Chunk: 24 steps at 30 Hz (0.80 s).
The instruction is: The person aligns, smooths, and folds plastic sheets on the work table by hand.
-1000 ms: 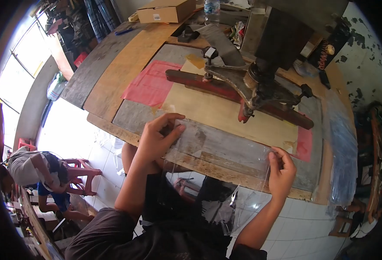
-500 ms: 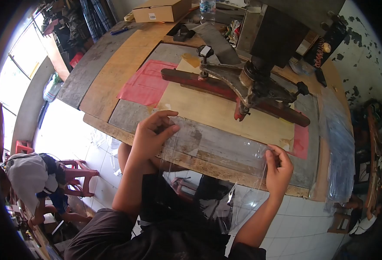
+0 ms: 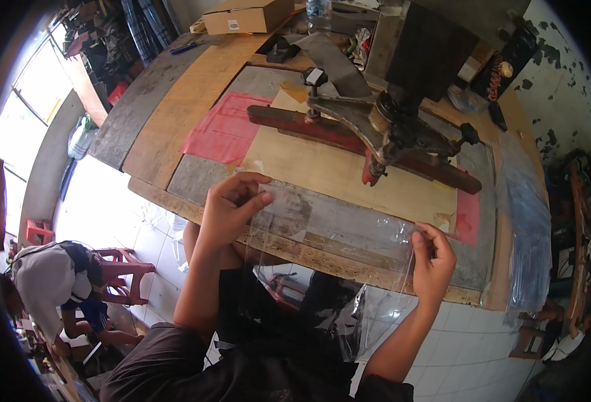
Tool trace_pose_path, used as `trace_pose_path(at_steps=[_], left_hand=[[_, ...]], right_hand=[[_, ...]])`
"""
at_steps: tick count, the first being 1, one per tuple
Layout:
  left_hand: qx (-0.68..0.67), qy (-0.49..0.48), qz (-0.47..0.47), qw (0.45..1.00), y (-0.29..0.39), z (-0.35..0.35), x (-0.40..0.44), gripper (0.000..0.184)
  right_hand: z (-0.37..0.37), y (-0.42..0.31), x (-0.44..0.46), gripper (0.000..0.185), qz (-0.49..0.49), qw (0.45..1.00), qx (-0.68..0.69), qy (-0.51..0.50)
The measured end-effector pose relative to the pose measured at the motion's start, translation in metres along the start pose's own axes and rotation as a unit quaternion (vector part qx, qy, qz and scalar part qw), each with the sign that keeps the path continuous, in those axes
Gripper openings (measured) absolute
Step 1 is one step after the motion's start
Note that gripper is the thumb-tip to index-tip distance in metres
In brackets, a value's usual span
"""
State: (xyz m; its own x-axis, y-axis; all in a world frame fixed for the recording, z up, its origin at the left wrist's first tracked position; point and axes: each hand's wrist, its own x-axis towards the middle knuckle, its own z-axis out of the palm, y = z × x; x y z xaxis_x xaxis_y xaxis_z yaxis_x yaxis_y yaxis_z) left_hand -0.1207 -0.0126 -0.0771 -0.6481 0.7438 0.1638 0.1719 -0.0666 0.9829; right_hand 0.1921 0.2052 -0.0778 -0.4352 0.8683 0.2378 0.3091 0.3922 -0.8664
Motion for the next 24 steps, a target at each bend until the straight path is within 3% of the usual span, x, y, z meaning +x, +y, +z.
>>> trace_pose_path(at_steps=[18, 24], left_hand=[[0.066, 0.02, -0.004, 0.998, 0.008, 0.008, -0.001, 0.029], [0.026, 0.014, 0.005, 1.0, 0.001, 0.009, 0.0, 0.03]], right_hand=[[-0.003, -0.006, -0.001, 0.018, 0.028, 0.999, 0.031, 0.01], [-0.003, -0.005, 0.0, 0.018, 0.023, 0.999, 0.049, -0.005]])
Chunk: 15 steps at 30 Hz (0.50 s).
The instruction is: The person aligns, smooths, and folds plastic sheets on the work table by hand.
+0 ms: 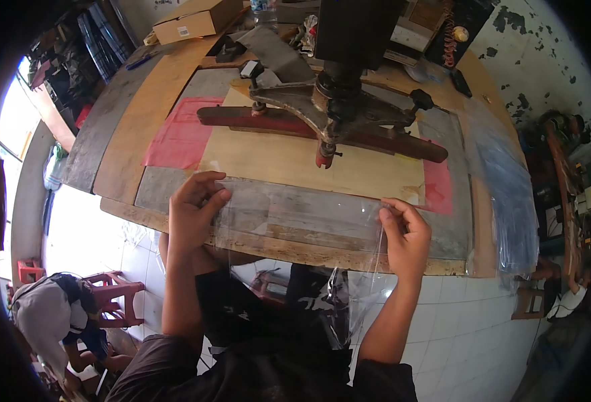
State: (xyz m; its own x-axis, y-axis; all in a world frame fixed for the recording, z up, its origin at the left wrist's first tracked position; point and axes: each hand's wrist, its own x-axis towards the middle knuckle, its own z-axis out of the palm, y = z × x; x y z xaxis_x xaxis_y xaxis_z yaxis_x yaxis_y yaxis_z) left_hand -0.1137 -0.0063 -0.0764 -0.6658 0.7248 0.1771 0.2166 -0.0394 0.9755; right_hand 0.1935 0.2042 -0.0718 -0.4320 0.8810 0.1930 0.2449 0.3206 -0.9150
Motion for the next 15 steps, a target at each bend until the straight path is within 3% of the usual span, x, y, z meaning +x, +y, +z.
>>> trace_pose_path(at_steps=[9, 15], left_hand=[[0.02, 0.019, -0.004, 1.0, -0.001, 0.001, -0.001, 0.025], [0.189, 0.025, 0.059, 0.98, 0.015, 0.01, -0.013, 0.026]], right_hand=[[0.002, 0.003, 0.0, 0.018, 0.001, 1.0, 0.023, -0.001], [-0.008, -0.002, -0.005, 0.018, 0.007, 1.0, -0.024, -0.003]])
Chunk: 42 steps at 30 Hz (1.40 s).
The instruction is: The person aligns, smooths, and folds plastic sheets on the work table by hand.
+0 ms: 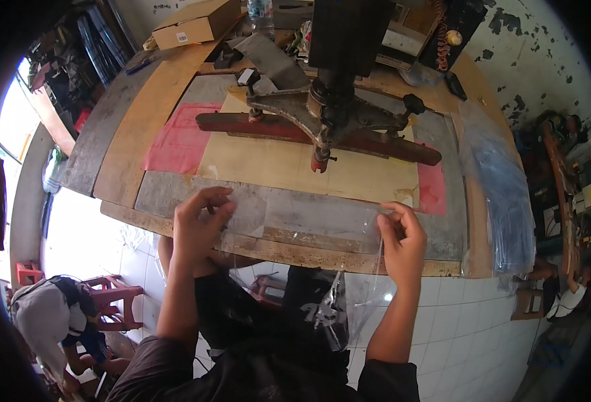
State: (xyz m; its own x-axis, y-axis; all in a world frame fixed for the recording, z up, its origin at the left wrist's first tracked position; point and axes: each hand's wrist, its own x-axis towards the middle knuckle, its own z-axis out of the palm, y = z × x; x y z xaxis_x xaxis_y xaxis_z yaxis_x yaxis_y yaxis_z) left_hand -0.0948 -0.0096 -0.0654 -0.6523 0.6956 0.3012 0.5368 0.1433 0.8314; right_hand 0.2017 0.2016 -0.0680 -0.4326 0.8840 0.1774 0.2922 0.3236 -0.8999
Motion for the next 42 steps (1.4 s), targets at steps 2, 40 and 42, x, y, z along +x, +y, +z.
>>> trace_pose_path(at_steps=[2, 40, 42], left_hand=[[0.043, 0.005, 0.076, 0.996, 0.007, 0.005, -0.003, 0.026], [0.266, -0.201, 0.114, 0.936, 0.05, 0.065, -0.069, 0.084], [0.286, -0.21, 0.116, 0.928, 0.05, 0.063, -0.067, 0.086]], right_hand=[[-0.009, -0.003, -0.006, 0.019, 0.007, 0.999, -0.038, 0.01], [0.003, -0.017, -0.067, 0.062, -0.123, 0.883, -0.436, -0.118], [0.003, -0.018, -0.067, 0.062, -0.121, 0.885, -0.434, -0.117]])
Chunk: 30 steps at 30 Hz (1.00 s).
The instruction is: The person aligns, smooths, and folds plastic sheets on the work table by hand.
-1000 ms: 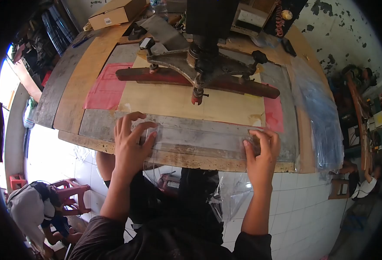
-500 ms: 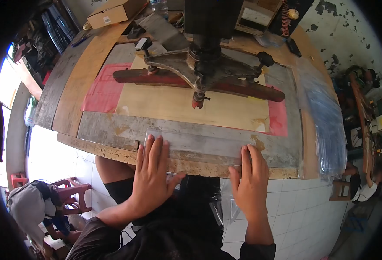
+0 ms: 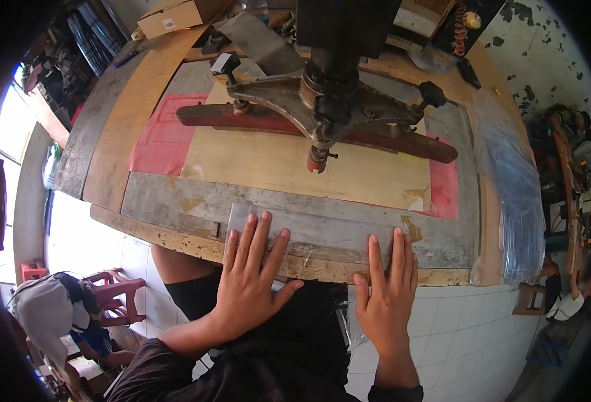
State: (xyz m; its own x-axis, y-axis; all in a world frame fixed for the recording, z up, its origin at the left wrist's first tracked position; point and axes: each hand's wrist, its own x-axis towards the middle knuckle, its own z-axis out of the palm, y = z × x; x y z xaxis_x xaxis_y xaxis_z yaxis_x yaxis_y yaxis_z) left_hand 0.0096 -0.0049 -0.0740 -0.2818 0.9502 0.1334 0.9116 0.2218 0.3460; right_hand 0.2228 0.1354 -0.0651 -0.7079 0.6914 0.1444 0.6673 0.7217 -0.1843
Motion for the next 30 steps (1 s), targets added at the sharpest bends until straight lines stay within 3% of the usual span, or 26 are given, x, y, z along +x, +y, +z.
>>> trace_pose_path(at_steps=[5, 8, 10, 14, 20, 23, 25, 30], left_hand=[[-0.002, 0.004, 0.008, 1.0, -0.003, 0.0, 0.001, 0.087], [0.019, 0.003, 0.011, 1.0, -0.002, -0.002, 0.001, 0.087], [0.032, 0.0, 0.012, 0.999, -0.002, -0.003, 0.001, 0.086], [0.017, 0.007, 0.013, 1.0, -0.002, -0.003, 0.001, 0.084], [0.036, 0.008, 0.011, 0.999, 0.002, -0.005, 0.002, 0.083], [0.038, 0.005, 0.008, 0.999, 0.004, -0.006, 0.003, 0.082], [0.036, 0.003, 0.011, 0.999, 0.004, -0.007, 0.003, 0.08], [0.02, -0.002, 0.0, 1.0, -0.001, -0.009, 0.003, 0.075]], right_hand=[[0.001, 0.001, 0.0, 0.061, -0.003, 1.0, 0.011, 0.009], [-0.001, 0.0, -0.001, 0.059, 0.008, 0.999, -0.051, -0.007], [0.001, 0.003, -0.001, 0.058, 0.003, 0.999, 0.029, 0.013], [0.0, 0.005, -0.001, 0.059, 0.002, 0.999, 0.039, 0.011], [-0.013, -0.018, 0.005, 0.063, 0.006, 0.997, -0.074, -0.013], [-0.012, -0.04, 0.012, 0.066, -0.034, 0.999, -0.001, -0.018], [-0.003, -0.05, 0.015, 0.067, -0.118, 0.988, 0.068, -0.065], [-0.005, -0.038, 0.015, 0.064, -0.1, 0.988, 0.098, -0.07]])
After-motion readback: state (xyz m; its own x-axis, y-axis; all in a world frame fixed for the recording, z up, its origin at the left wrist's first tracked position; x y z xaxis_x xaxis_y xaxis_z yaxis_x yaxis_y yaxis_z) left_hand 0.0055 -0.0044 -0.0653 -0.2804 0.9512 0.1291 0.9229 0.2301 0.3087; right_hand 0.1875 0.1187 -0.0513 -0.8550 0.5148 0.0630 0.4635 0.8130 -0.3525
